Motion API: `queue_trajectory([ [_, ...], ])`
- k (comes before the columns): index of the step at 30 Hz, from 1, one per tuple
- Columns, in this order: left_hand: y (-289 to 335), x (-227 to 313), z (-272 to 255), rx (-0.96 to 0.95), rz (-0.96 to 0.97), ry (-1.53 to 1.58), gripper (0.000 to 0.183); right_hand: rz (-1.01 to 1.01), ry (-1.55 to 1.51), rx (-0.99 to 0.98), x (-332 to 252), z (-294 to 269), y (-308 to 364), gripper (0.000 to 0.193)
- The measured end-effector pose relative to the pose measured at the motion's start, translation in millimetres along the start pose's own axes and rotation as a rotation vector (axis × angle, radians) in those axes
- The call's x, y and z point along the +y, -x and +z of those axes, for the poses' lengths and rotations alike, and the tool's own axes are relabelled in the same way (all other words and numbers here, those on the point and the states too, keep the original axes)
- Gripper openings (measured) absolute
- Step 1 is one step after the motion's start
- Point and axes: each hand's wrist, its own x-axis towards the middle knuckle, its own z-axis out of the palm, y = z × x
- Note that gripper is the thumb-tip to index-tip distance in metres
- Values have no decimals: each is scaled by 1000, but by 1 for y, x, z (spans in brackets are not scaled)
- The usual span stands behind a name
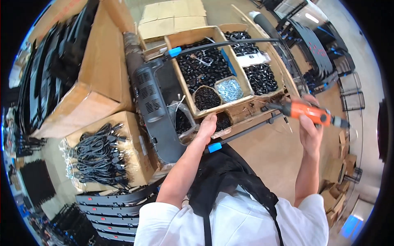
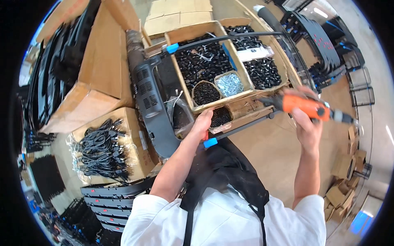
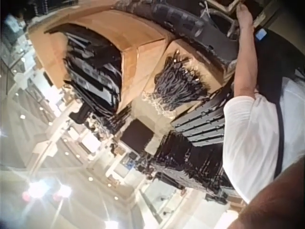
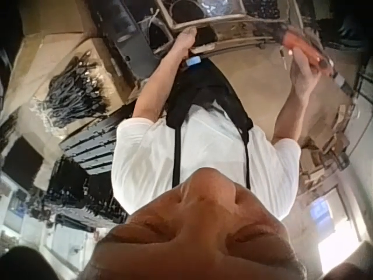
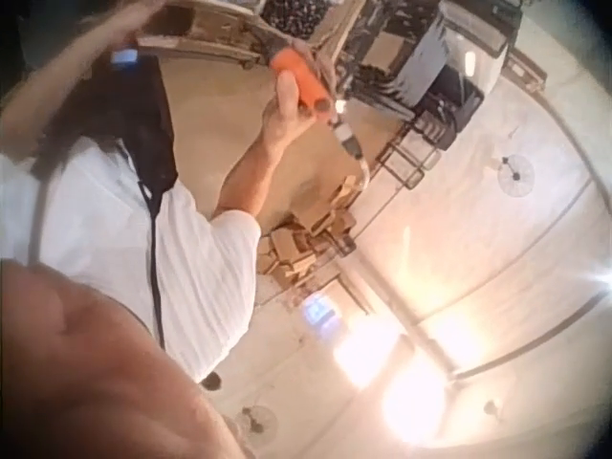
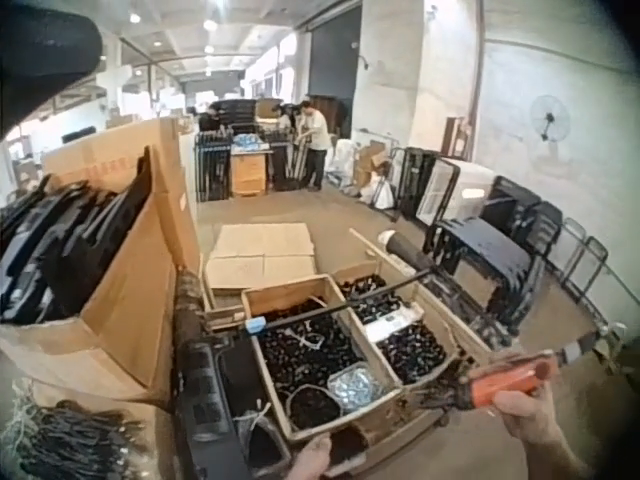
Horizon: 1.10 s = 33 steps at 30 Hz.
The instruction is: Assemble industrial equipment parts by attaching plastic covers to frames using screws and wiring components.
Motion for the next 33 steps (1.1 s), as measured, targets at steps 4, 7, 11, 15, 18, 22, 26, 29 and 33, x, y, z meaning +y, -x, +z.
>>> queue_trajectory([
  [4,41,46,27,-266,126,-688,60,118,65,287,23,-125,98,66],
  [7,82,58,50,-292,49,-1071,68,311,-108,559,98,-162,134,57],
  [11,90,59,52,-153,51,-1261,76,613,-365,636,270,-188,137,41],
  [15,81,63,69,-179,-12,-1296,76,828,-629,592,399,-179,105,34],
  [18,78,67,75,-169,-37,-1283,75,806,-692,549,457,-144,69,31],
  [22,79,70,77,-75,-146,-1255,73,1264,-659,400,473,-122,37,31],
  [26,95,61,72,74,-149,-1208,64,1307,45,-689,356,-123,47,26],
  [29,96,62,79,192,-138,-1149,61,1159,62,-1328,207,-104,-37,28],
  [33,101,35,79,486,124,-1139,44,211,315,-927,205,-28,-206,31],
])
